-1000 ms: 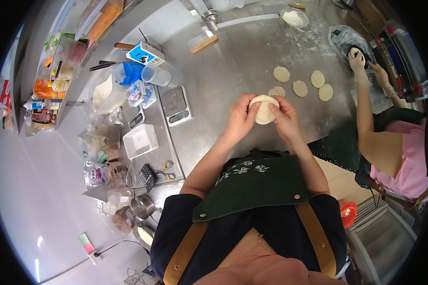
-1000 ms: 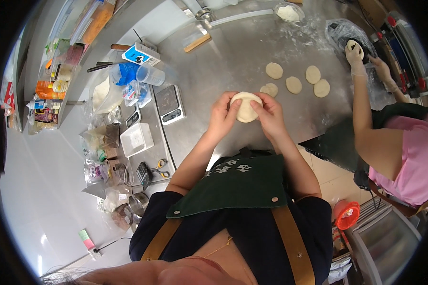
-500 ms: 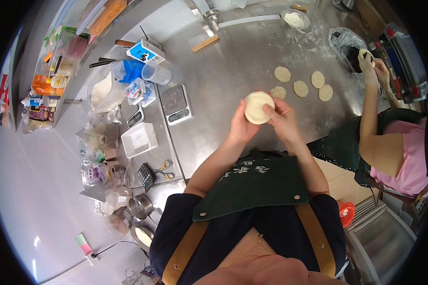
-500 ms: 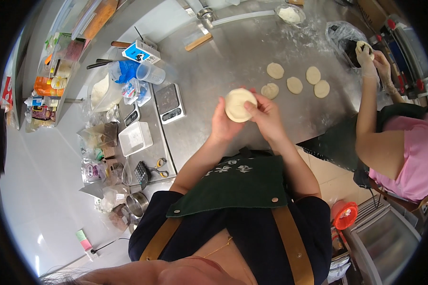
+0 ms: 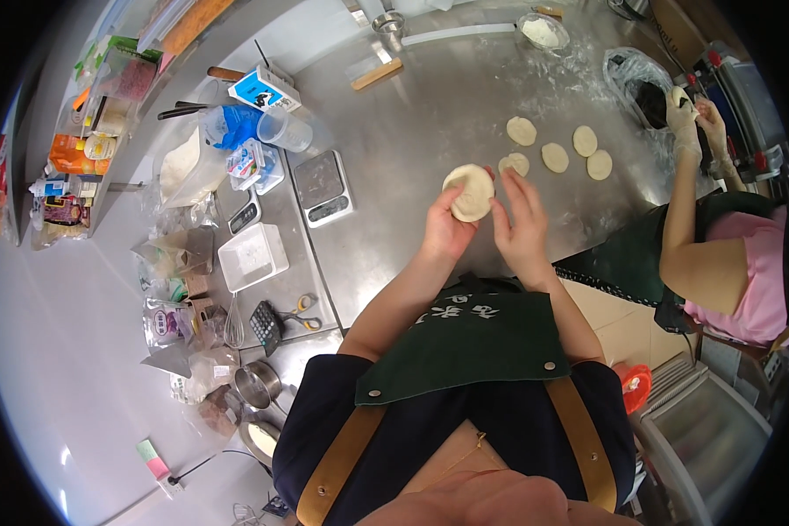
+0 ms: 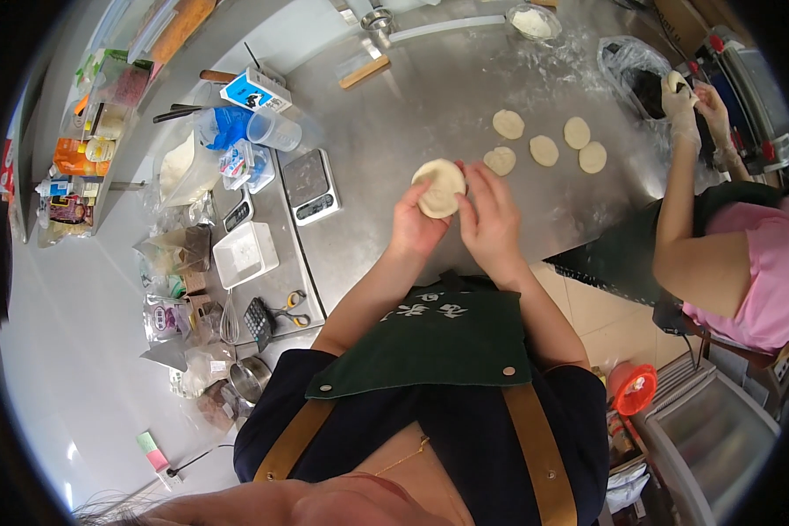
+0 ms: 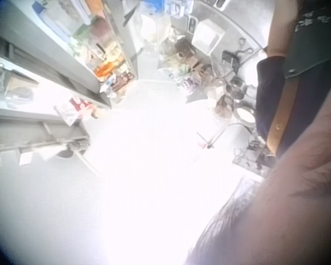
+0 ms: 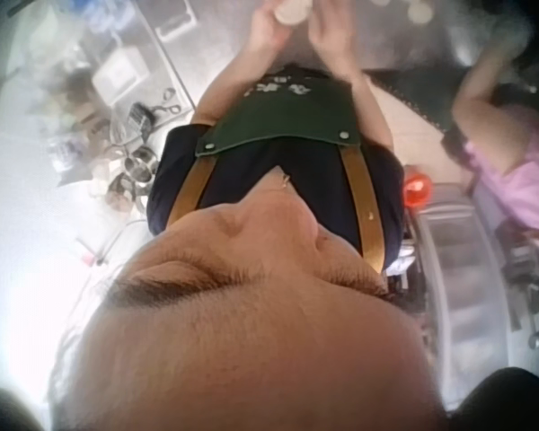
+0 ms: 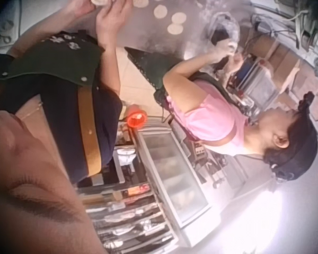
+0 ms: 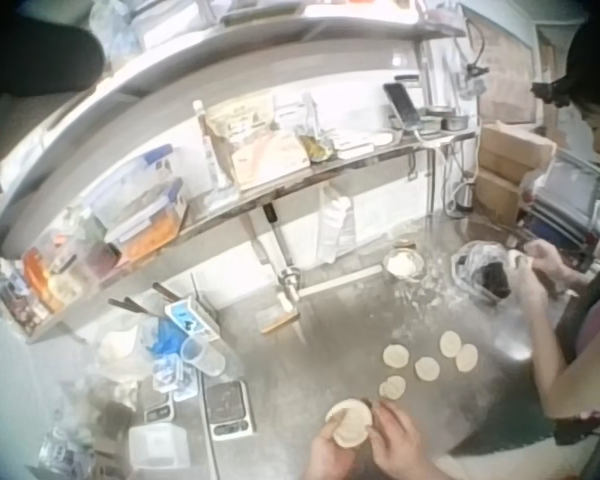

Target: The person shapes pieces of dough into rounds by pressing and rolling them with both hands on a stainless steel work surface.

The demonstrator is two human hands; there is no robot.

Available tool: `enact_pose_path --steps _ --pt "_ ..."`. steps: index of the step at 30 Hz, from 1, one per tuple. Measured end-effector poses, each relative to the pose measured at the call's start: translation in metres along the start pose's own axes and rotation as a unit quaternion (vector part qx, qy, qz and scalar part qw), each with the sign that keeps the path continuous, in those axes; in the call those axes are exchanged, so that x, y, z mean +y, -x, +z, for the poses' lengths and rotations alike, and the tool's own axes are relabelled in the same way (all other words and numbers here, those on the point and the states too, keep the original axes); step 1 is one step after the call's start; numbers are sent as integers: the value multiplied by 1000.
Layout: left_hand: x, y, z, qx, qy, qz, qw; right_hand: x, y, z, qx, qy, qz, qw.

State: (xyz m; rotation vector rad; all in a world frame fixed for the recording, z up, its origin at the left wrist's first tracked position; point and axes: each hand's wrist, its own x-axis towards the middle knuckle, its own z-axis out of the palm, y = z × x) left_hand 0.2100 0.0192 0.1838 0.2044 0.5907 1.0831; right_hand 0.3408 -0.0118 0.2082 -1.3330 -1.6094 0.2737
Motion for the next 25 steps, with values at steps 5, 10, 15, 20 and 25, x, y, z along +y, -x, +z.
enact_pose_path --steps 5,10,15,20,25 --pt "9 9 4 -41 79 -26 996 -19 4 11 -137 52 -124 981" --pt "13 10 -6 -90 126 -22 988 -26 5 16 -182 107 -139 967" --pt "18 11 -31 -83 92 -50 991 -40 9 24 -212 80 -143 963" --pt "17 8 -39 -156 151 -64 974 -47 14 26 -179 65 -101 976" --pt "12 -7 -48 -170 150 -104 968 -41 14 21 -190 75 -123 971"
